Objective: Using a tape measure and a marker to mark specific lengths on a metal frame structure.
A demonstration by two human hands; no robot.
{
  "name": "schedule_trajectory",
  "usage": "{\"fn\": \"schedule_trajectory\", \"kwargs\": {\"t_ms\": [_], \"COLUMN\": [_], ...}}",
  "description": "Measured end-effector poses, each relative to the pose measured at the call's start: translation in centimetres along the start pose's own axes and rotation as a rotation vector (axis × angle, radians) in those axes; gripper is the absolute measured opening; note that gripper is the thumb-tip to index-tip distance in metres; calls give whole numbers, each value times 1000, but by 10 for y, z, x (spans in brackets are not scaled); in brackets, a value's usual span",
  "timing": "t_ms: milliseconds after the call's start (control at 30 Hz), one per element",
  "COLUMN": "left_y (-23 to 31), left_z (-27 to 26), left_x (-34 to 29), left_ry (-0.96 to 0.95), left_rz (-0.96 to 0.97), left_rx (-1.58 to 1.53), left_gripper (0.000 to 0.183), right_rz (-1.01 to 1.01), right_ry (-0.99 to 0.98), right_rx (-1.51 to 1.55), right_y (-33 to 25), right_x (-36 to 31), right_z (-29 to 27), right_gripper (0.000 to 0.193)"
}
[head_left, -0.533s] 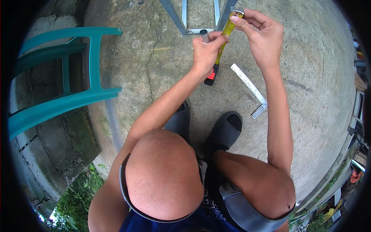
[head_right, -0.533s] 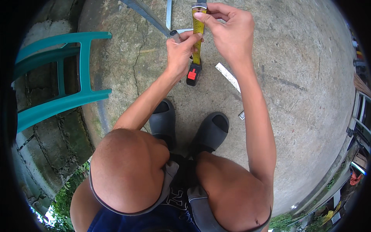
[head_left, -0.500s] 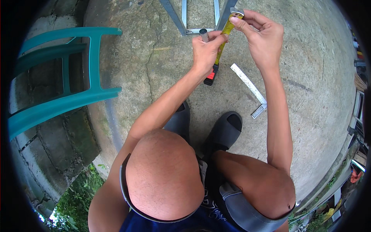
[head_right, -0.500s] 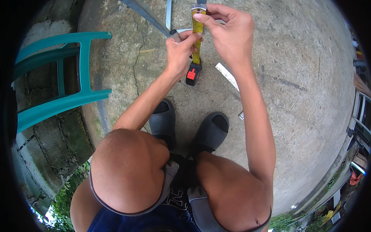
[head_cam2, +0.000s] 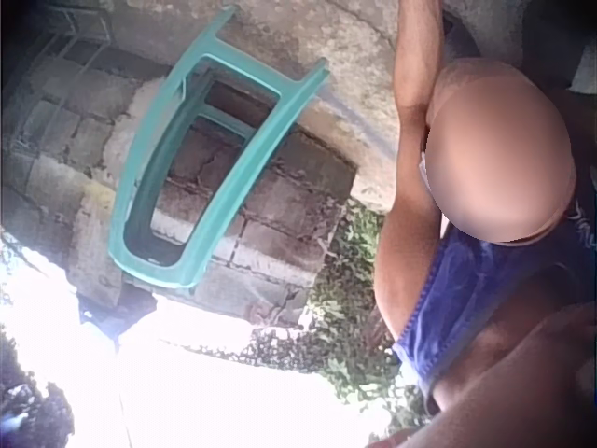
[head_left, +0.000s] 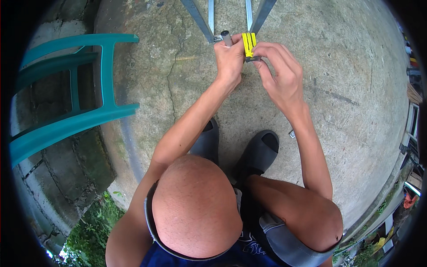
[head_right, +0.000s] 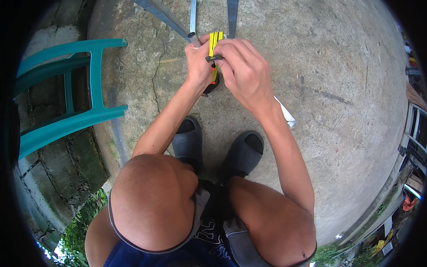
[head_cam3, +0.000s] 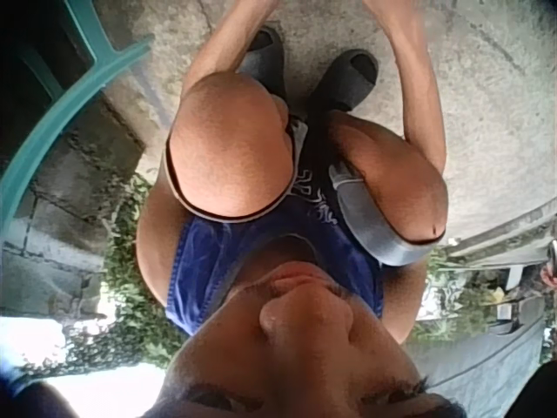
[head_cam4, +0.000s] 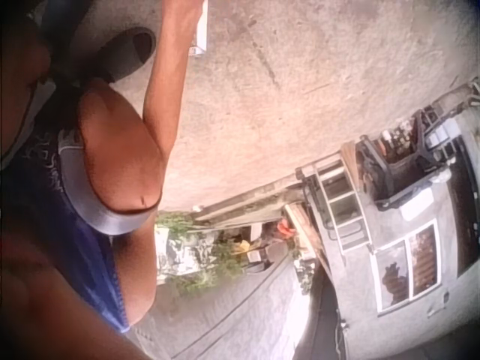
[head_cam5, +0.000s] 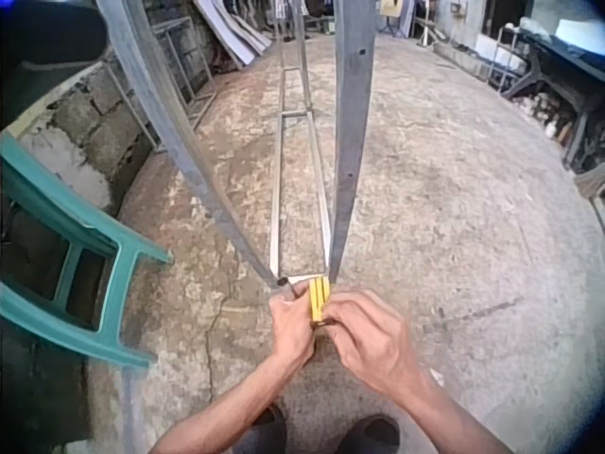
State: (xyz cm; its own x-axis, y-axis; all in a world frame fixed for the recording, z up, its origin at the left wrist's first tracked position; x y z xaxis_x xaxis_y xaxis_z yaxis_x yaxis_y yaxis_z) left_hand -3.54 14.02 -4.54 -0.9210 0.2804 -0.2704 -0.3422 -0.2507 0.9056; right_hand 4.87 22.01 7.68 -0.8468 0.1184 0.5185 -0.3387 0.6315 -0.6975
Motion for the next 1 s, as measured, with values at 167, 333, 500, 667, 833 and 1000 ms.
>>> {"fn": "schedule_trajectory", "kwargs": {"t_ms": [167,333,500,667,833,1000], "left_y": [7,14,7,9,23,33], "left_z": [-5,-7,-3,11,27,38], "left_x": [-4,-10,-8,1,7,8], "left_ry": [-25,-92,-83,2,24,-4], "left_rz": [17,24,-13,4,48,117], "left_rx": [30,17,-41,163,170,194], "left_gripper": [12,10,9,13,14,13], "right_rz": [-103,-207,-203,-66,221,90], "right_ry": [52,17,91,242,318,434], "right_rx": [-117,-156,-110,-68,128,172], "right_y": [-17,-33,-30,4,3,7], "right_x": [-7,-10,6,35,65,78], "right_z": [15,26,11,-28,-52,-59], "right_gripper": [18,21,19,21,41,45]}}
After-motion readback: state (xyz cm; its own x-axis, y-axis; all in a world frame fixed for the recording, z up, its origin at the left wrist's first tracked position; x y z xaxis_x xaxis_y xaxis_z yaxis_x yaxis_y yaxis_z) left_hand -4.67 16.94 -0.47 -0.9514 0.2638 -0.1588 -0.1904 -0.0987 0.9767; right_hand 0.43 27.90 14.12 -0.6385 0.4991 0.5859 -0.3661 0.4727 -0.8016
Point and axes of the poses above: each hand's wrist, its own x-axis towards the middle knuckle, its own z-axis out of the palm, y = z × x, the point moved 7 cm from there along x, towards the middle knuckle, and after that the axes turned 10 degrees about x, right-handed, at the moved point
